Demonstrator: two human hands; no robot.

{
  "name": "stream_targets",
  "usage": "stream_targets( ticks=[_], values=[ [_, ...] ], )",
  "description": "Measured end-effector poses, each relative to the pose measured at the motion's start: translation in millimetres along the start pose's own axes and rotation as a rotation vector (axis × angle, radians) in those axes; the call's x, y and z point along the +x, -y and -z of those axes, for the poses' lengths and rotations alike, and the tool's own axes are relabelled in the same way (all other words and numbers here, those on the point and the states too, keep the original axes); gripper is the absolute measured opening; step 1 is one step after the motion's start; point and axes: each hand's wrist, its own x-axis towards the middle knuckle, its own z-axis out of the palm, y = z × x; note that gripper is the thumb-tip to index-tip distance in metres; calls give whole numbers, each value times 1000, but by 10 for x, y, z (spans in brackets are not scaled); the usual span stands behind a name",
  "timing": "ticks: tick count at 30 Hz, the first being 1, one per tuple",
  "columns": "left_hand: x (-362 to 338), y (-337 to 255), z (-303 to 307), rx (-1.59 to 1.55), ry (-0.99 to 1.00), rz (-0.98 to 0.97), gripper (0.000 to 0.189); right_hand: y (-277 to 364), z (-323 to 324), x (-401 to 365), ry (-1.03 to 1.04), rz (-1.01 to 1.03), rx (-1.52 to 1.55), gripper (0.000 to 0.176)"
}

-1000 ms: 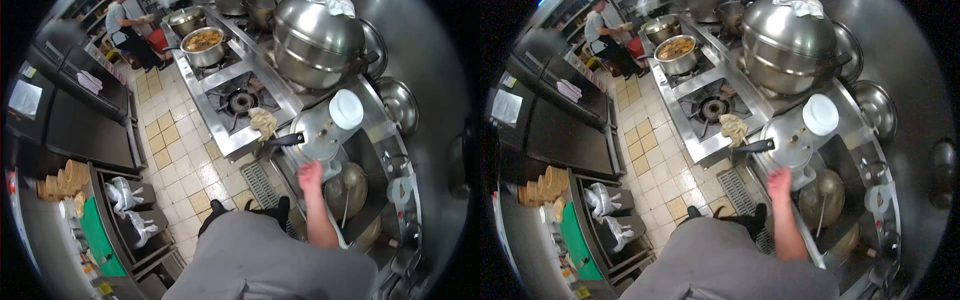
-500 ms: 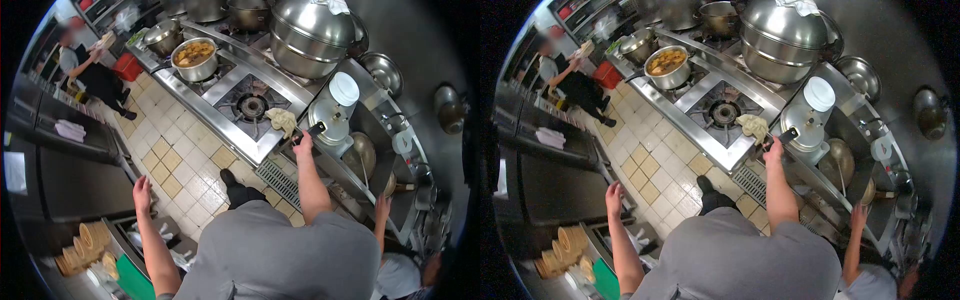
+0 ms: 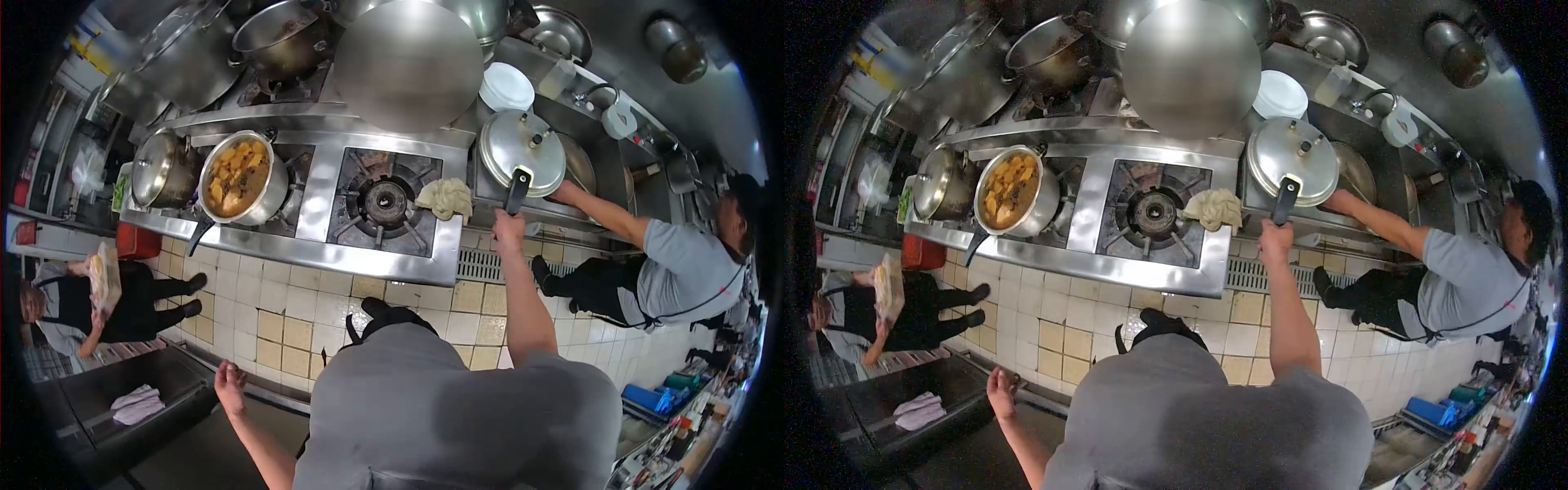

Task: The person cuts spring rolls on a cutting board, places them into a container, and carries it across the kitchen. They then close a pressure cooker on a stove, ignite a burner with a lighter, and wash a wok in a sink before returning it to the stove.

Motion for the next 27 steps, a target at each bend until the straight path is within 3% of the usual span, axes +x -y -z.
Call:
stream_targets(
  ticks=[2,4,6,9,12,14,16,18,21,24,25,27],
  values=[
    [490,-189,142,-42,68,-138,44,163,31,-322,-19,-10,-13,19],
    [770,-876,-57,75,-1,-163,45,330,-8,-820,-1,-11,70,15],
    [1470,-1136,-23,190,39,-421,47,404,-16,-1271,-12,-38,39,17],
    [2127,-1913,-247,509,-9,-565,53,182,-95,-1774,39,-17,-33,16],
    [3162,-2058,-304,668,149,-709,62,176,-373,-2415,-55,-2,-145,16],
    [3531,-2192,-434,757,409,-626,66,194,-665,-2948,35,-20,-226,13],
    [3851,-2183,-529,618,725,-348,67,272,-1017,-3412,56,-27,-345,15],
    [4053,-2171,-564,669,873,-358,68,398,-1425,-3894,150,-33,-281,21],
    [4027,-2262,-612,717,1039,-365,51,531,-2062,-4468,267,-145,-42,19],
    [4157,-2230,-637,741,1164,-362,36,481,-2642,-4889,494,-262,459,13],
    [4223,-2194,-639,773,1224,-386,34,488,-2796,-4983,500,-256,447,13],
    [4308,-2162,-609,820,1299,-430,33,527,-3049,-5124,757,-452,1020,10]
  ],
)
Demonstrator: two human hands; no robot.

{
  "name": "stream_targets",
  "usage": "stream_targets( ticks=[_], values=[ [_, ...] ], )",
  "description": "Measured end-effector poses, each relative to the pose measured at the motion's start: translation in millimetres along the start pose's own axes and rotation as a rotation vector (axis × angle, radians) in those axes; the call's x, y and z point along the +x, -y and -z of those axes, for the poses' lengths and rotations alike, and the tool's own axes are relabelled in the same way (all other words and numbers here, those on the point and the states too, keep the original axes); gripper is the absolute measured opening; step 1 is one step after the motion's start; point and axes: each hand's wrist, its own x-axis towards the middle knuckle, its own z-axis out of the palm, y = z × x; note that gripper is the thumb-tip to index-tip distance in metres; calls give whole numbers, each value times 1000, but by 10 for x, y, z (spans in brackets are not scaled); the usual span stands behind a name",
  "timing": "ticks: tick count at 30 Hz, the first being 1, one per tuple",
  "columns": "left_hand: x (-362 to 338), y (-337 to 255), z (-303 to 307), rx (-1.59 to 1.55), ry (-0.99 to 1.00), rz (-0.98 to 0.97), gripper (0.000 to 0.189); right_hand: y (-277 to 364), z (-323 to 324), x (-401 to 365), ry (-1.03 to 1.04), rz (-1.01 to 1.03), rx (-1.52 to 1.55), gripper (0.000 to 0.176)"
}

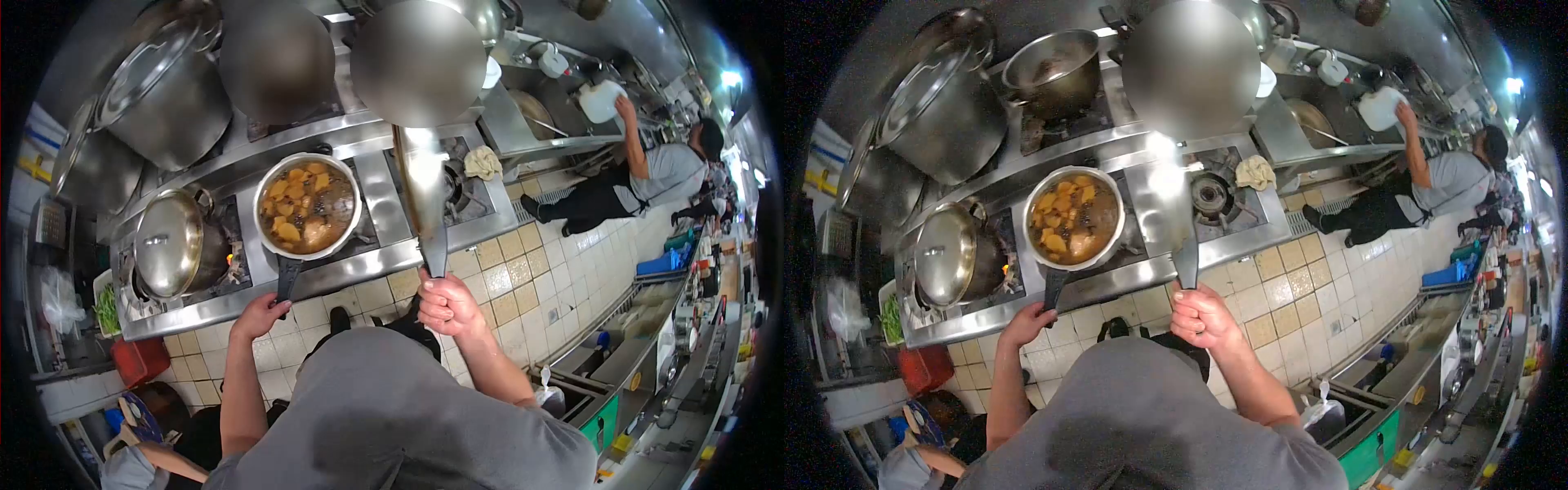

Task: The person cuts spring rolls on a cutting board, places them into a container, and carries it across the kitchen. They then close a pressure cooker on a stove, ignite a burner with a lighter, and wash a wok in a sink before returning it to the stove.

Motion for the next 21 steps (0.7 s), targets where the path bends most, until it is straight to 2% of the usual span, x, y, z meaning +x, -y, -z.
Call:
stream_targets(
  ticks=[1,3,4,7,9,10,11,12,13,15,17,19,21],
  values=[
    [-15,15,22,-8,-10,-4,33,-96,-31,76,5,-5,-11,10],
    [-23,8,29,-5,18,-40,32,-241,-42,200,508,-80,431,8],
    [0,57,17,-5,18,-49,32,-287,-95,233,610,-108,517,11],
    [22,39,-34,-72,62,-27,32,-388,24,253,690,-106,544,13],
    [-42,-120,-111,-468,67,57,34,-464,141,226,699,-95,541,14],
    [-51,-209,-149,-461,77,55,34,-484,173,214,710,-100,533,14],
    [-59,-287,-194,-605,87,84,35,-504,196,198,708,-87,535,14],
    [-60,-313,-219,-749,100,119,36,-529,213,170,691,-82,527,15],
    [3,-249,-245,-745,114,123,36,-549,232,132,671,-77,518,15],
    [142,-114,-322,-955,121,80,28,-548,267,102,640,-67,486,14],
    [170,-71,-416,-999,66,78,26,-532,268,90,617,-79,456,14],
    [125,-88,-459,-1050,-29,84,26,-500,236,67,278,-20,244,13],
    [133,-82,-466,-1013,-19,32,30,-495,13,100,-58,70,-60,11]
  ],
)
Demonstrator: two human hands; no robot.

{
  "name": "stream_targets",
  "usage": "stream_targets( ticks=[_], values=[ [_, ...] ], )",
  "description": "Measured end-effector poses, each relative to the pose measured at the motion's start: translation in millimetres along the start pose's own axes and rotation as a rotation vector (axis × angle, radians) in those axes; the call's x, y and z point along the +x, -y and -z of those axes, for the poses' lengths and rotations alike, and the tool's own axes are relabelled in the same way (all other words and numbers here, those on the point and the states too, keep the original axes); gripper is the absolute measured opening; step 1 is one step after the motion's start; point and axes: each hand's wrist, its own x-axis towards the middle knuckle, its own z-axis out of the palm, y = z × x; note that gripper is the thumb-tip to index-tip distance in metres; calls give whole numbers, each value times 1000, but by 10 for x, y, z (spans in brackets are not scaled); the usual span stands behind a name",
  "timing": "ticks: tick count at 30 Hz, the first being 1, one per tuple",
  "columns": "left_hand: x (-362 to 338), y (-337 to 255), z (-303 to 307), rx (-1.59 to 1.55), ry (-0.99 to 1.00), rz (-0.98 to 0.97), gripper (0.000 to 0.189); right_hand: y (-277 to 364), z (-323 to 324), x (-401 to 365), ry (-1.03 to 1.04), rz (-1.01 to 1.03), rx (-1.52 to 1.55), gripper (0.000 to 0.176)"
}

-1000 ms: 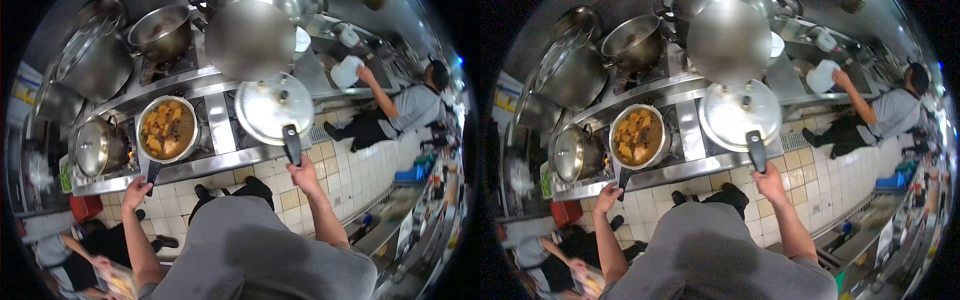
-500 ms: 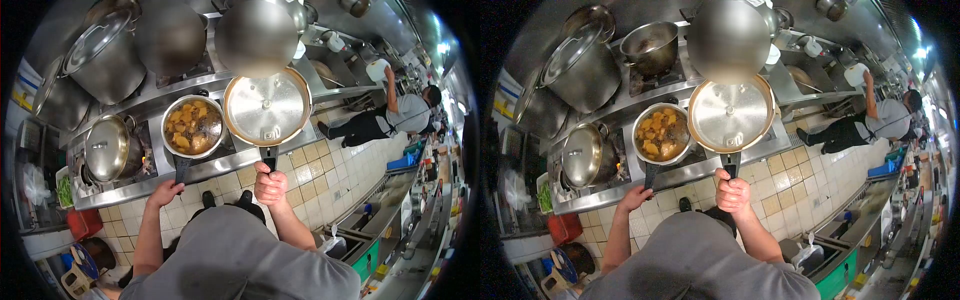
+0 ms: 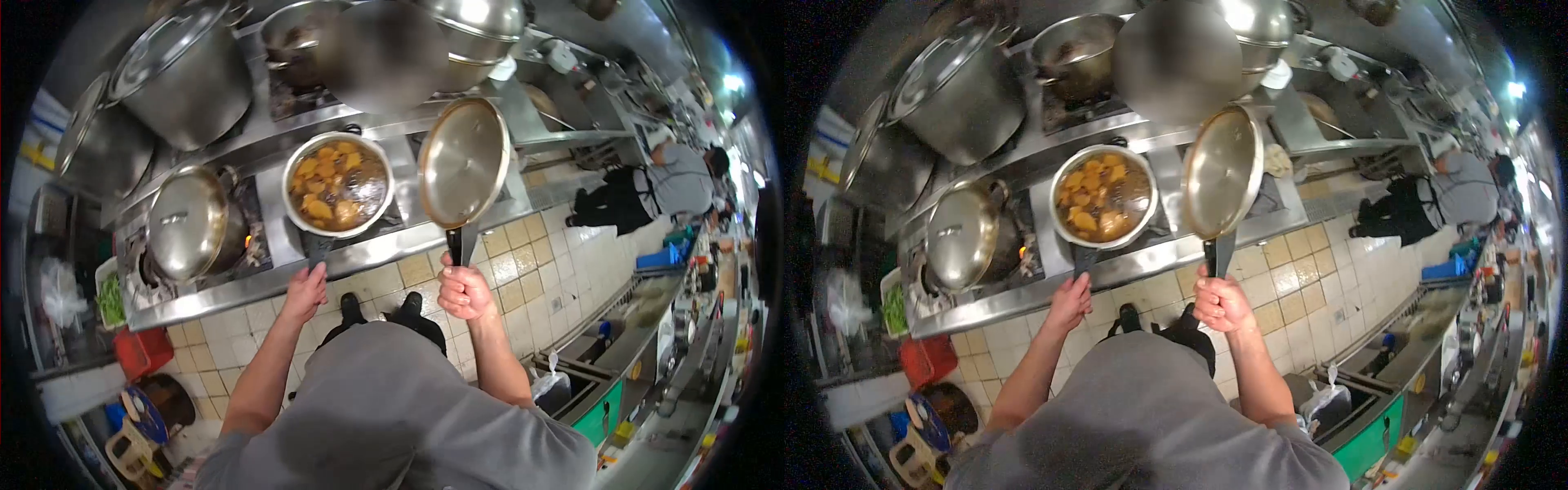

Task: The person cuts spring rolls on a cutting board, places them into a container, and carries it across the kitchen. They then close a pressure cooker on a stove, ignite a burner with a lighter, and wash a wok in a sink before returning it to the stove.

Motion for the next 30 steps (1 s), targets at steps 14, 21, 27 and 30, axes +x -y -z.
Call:
stream_targets(
  ticks=[14,21,27,30],
  values=[
    [119,147,-26,-27,24,-30,32,-771,-662,1082,-519,216,-1159,16],
    [81,118,-22,-79,57,-50,34,-1154,-596,1312,-531,321,-1534,26],
    [72,89,-17,-22,41,-60,35,-1254,-334,1403,-584,295,-1559,28],
    [121,140,31,-5,81,-64,40,-1164,-247,1428,-524,274,-1551,30]
  ],
)
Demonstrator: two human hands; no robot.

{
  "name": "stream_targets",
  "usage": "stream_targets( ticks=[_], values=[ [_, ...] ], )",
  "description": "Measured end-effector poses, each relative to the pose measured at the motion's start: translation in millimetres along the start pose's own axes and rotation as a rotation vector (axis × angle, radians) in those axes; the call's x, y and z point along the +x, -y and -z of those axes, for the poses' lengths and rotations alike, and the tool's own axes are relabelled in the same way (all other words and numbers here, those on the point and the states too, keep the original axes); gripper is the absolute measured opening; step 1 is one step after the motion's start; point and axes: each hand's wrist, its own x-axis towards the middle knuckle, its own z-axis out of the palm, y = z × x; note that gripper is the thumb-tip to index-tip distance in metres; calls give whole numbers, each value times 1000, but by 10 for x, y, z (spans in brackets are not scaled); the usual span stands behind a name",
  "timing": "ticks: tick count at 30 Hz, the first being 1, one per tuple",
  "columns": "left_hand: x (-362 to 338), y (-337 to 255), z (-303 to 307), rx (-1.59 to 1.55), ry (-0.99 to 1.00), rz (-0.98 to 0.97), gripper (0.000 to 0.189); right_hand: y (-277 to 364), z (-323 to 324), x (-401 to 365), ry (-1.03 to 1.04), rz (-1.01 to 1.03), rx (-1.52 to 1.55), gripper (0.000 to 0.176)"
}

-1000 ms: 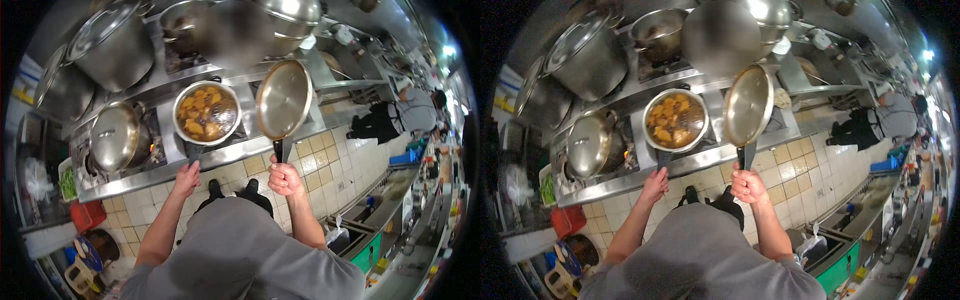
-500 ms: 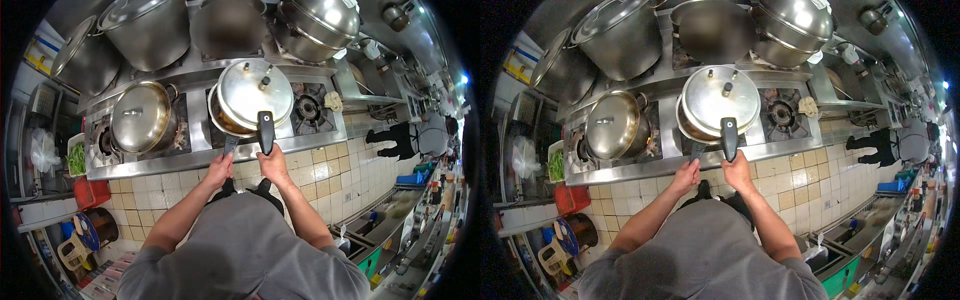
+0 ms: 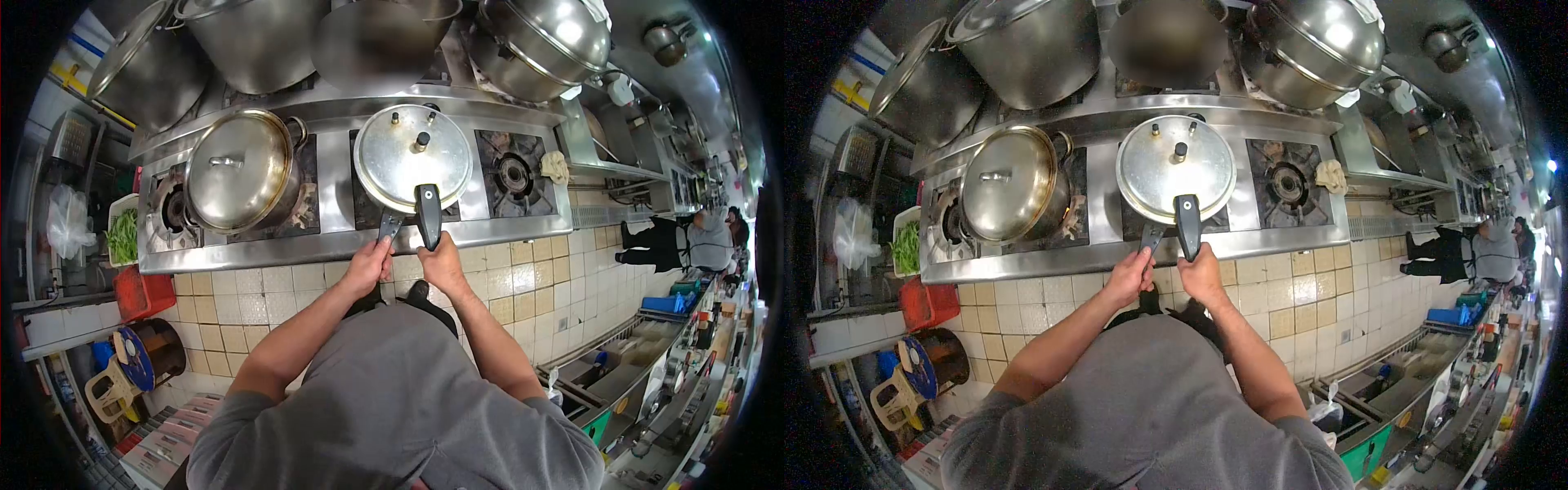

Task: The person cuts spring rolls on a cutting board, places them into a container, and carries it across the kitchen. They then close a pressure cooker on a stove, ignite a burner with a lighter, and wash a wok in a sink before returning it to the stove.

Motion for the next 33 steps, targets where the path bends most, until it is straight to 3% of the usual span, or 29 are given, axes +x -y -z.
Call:
stream_targets(
  ticks=[9,13,16,19,20,22,24,27,30,32,33],
  values=[
    [-6,-56,40,26,44,88,43,-294,16,143,105,-28,29,46],
    [2,-94,-7,99,-49,90,45,143,162,-37,241,-108,197,50],
    [57,-205,18,45,69,136,53,87,162,-28,241,-163,349,48],
    [189,-290,74,58,203,189,73,-40,93,-14,254,-145,353,52],
    [203,-297,34,63,219,187,73,-79,18,-17,237,-143,352,52],
    [237,-306,-17,-7,200,262,81,-182,-193,2,-87,135,227,59],
    [218,-340,-23,-32,245,313,90,-299,-344,50,-219,87,225,69],
    [229,-366,7,-74,363,358,97,-338,-380,40,-185,-72,297,77],
    [246,-289,25,-112,418,343,97,-374,-349,28,-163,2,160,72],
    [215,-256,20,-133,388,334,90,-207,-296,-48,-86,-56,251,63],
    [230,-232,40,-96,357,328,74,-125,-281,-55,-88,-98,140,60]
  ],
)
